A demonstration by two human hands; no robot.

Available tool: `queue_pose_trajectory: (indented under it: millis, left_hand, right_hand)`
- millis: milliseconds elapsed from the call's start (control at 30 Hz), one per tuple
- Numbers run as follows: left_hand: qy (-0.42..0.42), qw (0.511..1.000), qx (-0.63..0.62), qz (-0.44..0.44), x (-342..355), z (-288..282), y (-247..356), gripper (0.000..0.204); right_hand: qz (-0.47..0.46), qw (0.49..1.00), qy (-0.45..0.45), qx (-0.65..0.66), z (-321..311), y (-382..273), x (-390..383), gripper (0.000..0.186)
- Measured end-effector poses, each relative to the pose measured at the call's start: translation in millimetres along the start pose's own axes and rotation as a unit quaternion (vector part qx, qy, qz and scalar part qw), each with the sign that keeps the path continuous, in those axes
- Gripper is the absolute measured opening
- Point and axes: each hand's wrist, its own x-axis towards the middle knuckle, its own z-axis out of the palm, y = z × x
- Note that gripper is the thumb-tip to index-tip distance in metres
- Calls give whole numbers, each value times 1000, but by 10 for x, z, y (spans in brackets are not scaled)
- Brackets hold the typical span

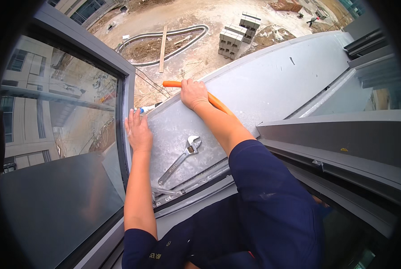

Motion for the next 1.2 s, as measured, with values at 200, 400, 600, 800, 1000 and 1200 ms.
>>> queue_pose_trajectory:
  millis: [200, 400, 600, 800, 1000, 1200]
  left_hand:
    - [7, 999, 29, 14, -22, 291, -153, 23]
    - [3, 998, 50, 31, 7, 263, -134, 25]
    - [26, 999, -24, 31, 34, 185, -66, 24]
    - [10, 965, -252, -65, 75, 439, 285, 21]
    - [-129, 883, -326, -312, 752, 1177, 204, 20]
    - [-358, 881, -237, -198, 1018, 2306, -340, 22]
  right_hand:
    - [-7, 1000, 0, -11, -7, 17, -39, 16]
    - [-19, 1000, -4, -16, 22, 68, -17, 16]
    - [-9, 1000, -27, -11, -27, 25, 27, 15]
    - [-7, 998, -62, -1, -40, 23, 79, 16]
    - [-3, 998, -59, -14, -23, 120, 79, 14]
    - [-22, 999, -26, 2, 9, -6, 83, 13]
